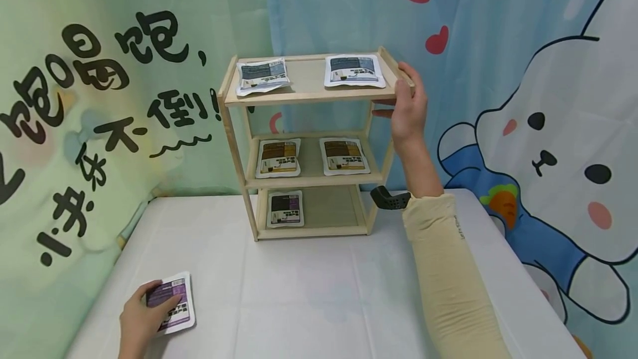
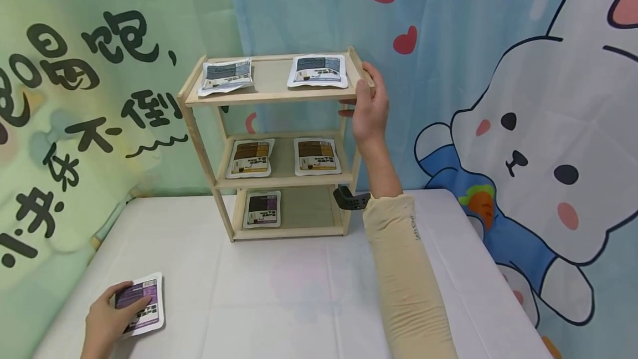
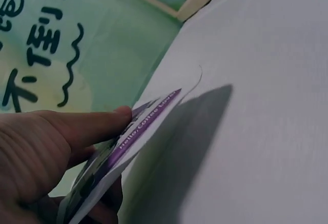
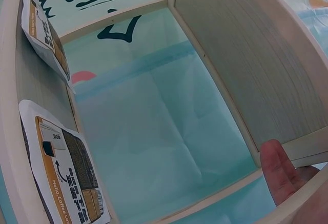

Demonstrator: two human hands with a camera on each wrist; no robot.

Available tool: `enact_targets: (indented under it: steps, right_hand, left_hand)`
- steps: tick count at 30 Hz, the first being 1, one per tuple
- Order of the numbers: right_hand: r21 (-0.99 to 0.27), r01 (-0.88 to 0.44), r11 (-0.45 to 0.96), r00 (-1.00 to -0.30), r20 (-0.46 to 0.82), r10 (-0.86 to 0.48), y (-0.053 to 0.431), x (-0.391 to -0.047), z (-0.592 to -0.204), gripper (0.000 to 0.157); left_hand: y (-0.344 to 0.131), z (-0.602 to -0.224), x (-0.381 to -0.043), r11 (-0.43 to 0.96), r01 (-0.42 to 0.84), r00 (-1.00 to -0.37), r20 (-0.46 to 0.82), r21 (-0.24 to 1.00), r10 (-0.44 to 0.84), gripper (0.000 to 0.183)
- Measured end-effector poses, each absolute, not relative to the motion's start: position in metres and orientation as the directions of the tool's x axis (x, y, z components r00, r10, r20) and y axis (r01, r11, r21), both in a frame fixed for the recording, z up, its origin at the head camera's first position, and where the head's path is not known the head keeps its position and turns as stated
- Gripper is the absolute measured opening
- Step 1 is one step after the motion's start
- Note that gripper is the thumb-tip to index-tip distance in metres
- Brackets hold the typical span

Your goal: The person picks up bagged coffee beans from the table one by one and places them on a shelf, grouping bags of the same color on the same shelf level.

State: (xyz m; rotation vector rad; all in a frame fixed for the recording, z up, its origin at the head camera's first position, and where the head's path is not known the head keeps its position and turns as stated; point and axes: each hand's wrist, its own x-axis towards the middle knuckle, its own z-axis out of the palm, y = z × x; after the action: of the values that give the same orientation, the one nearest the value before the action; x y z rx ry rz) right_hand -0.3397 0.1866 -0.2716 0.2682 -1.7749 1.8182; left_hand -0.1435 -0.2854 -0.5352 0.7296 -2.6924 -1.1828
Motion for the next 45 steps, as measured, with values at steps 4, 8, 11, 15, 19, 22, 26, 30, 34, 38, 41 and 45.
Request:
enact_targets:
  steps: [4,8,11,15,19,22,26,30,34,38,41,45]
  right_hand:
    - [-0.848,-0.527,0.050,-0.813,0.520,0.262,0.188,-0.339,-0.272,0.047]
    - [-0.849,-0.526,0.053,-0.812,0.519,0.268,0.188,-0.339,-0.271,0.046]
    - [-0.850,-0.525,0.050,-0.812,0.518,0.269,0.188,-0.340,-0.271,0.045]
    - [-0.850,-0.525,0.051,-0.813,0.518,0.265,0.187,-0.341,-0.271,0.045]
    - [-0.852,-0.520,0.061,-0.813,0.516,0.269,0.186,-0.342,-0.270,0.046]
    - [-0.852,-0.519,0.069,-0.811,0.516,0.277,0.186,-0.342,-0.270,0.045]
    - [-0.850,-0.520,0.084,-0.807,0.521,0.278,0.185,-0.342,-0.270,0.045]
    - [-0.852,-0.514,0.102,-0.809,0.520,0.275,0.185,-0.343,-0.271,0.046]
    - [-0.851,-0.520,0.077,-0.808,0.519,0.278,0.187,-0.342,-0.271,0.046]
    - [-0.844,-0.533,0.065,-0.801,0.528,0.282,0.189,-0.342,-0.270,0.045]
    - [-0.844,-0.530,0.078,-0.802,0.529,0.277,0.189,-0.342,-0.270,0.045]
    - [-0.851,-0.519,0.087,-0.810,0.521,0.269,0.187,-0.341,-0.271,0.044]
  left_hand:
    - [-0.268,-0.533,-0.155,0.566,-0.335,-0.902,-0.083,0.754,-0.423,0.065]
    - [-0.255,-0.532,-0.169,0.569,-0.270,-0.926,-0.047,0.777,-0.374,0.063]
    - [-0.247,-0.532,-0.177,0.558,-0.235,-0.939,-0.038,0.796,-0.342,0.063]
    - [-0.235,-0.531,-0.183,0.530,-0.219,-0.950,-0.056,0.819,-0.306,0.062]
    - [-0.223,-0.531,-0.192,0.513,-0.176,-0.961,-0.034,0.840,-0.274,0.059]
    - [-0.213,-0.532,-0.200,0.505,-0.137,-0.967,-0.003,0.852,-0.257,0.058]
    - [-0.200,-0.535,-0.209,0.490,-0.111,-0.970,0.013,0.865,-0.242,0.057]
    - [-0.188,-0.537,-0.214,0.478,-0.095,-0.979,0.005,0.873,-0.204,0.056]
    - [-0.172,-0.537,-0.217,0.485,-0.041,-0.987,0.042,0.874,-0.158,0.054]
    - [-0.155,-0.536,-0.222,0.473,0.018,-0.991,0.080,0.881,-0.111,0.053]
    - [-0.143,-0.535,-0.227,0.468,0.040,-0.993,0.088,0.883,-0.081,0.053]
    - [-0.126,-0.534,-0.234,0.463,0.074,-0.994,0.105,0.883,-0.041,0.052]
